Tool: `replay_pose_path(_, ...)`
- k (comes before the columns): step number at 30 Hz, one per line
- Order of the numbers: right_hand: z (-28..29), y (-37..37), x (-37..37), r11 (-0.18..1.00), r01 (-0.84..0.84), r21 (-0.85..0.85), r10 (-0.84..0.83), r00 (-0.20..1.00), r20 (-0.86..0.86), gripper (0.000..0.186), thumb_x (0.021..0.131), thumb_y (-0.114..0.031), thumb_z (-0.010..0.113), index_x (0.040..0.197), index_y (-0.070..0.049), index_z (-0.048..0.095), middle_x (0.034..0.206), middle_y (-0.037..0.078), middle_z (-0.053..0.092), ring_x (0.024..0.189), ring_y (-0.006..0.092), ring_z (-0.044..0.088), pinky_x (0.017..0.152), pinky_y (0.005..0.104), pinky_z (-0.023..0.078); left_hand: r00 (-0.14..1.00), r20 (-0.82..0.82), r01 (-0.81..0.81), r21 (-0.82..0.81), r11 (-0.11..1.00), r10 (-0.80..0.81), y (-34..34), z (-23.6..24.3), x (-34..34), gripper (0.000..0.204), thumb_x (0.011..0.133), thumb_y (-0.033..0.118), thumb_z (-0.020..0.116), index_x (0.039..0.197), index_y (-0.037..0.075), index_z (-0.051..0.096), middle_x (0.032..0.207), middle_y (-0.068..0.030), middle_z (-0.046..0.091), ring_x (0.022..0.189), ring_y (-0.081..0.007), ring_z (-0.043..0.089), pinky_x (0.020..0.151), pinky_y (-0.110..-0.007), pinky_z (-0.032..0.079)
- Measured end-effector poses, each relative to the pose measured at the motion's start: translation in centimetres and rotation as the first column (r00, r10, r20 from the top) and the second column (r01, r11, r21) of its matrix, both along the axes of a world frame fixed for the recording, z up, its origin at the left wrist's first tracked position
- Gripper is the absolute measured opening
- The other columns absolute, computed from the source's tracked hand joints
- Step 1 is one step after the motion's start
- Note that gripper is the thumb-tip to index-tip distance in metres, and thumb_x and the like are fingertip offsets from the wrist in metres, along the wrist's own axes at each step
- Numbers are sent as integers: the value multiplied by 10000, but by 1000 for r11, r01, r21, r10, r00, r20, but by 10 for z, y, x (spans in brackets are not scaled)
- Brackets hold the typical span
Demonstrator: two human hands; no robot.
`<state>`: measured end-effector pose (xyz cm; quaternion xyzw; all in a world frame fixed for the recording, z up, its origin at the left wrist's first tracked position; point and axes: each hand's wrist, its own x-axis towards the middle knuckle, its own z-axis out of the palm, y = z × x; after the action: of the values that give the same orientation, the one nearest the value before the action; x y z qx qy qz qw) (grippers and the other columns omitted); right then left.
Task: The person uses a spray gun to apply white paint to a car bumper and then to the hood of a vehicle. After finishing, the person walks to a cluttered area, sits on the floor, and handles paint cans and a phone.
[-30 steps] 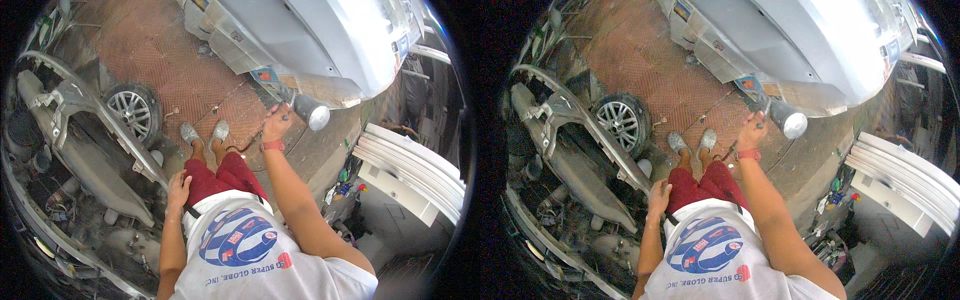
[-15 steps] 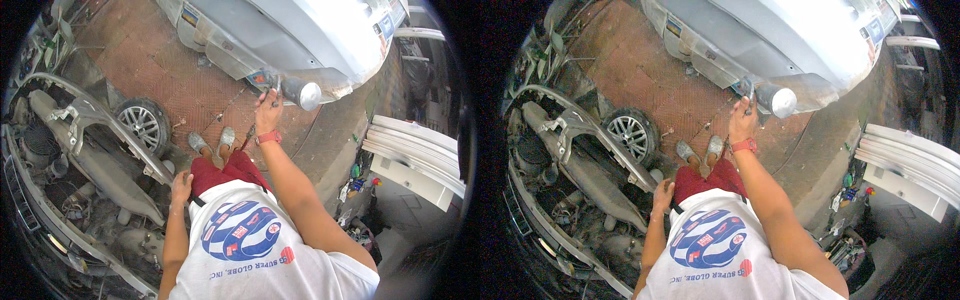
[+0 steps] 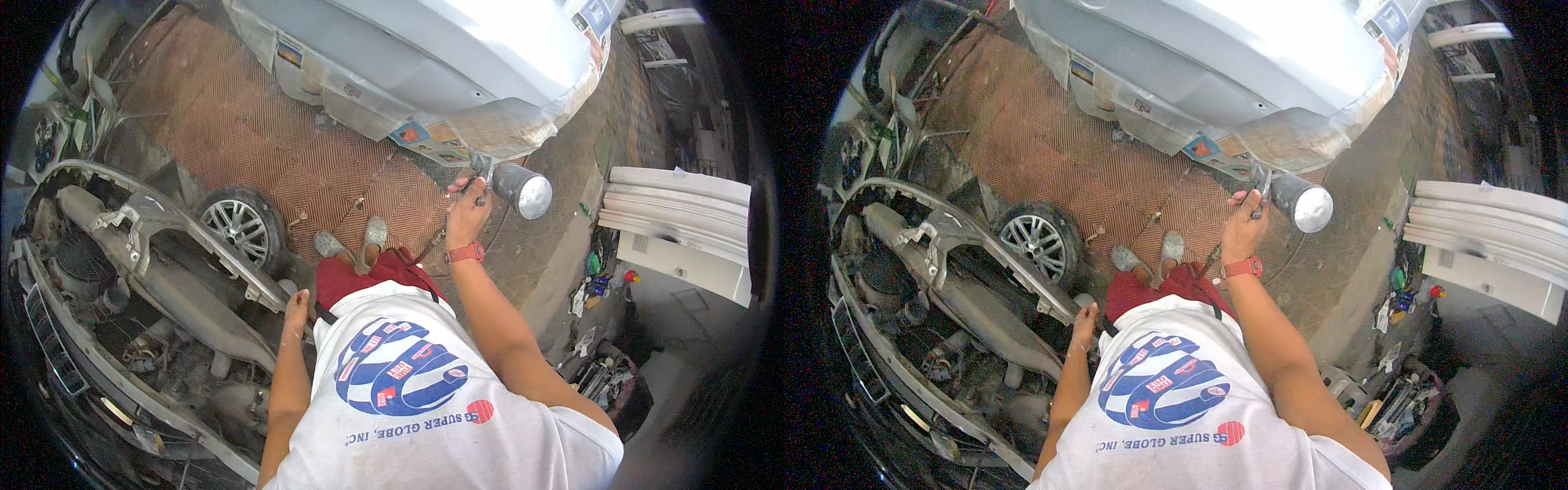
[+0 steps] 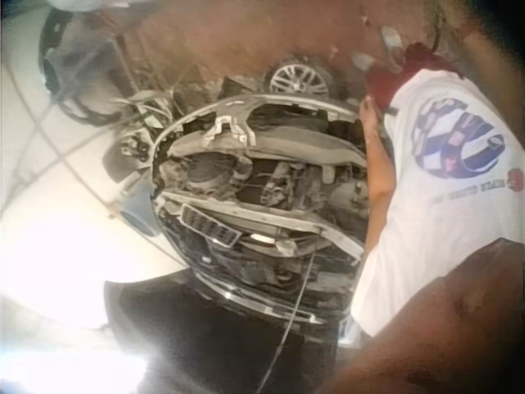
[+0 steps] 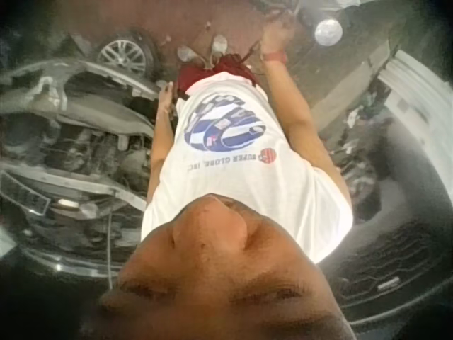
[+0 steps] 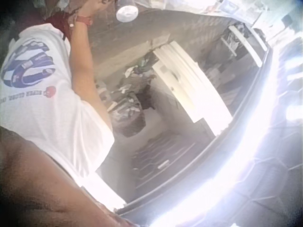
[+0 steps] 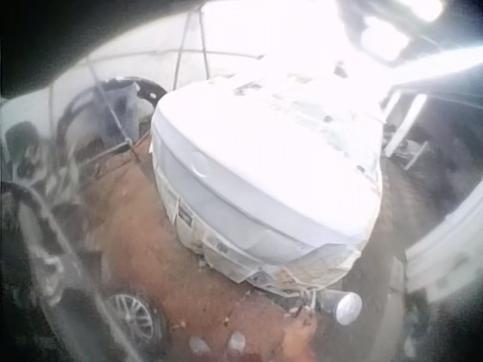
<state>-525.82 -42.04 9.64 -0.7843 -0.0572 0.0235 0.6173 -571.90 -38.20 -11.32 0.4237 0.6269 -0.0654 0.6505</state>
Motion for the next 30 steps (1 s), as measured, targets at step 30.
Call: replay_pose_path(30,120,-25,32,999,28,44,-26,998,-59,535,1162,-555,469,982,-62,577,751,20,614,578,106,611,445,252,461,999,-34,41,14,999,-40,39,12,7,424,1089,471,687,1173,56,708,798,27,601,625,-82,486,585,-273,397)
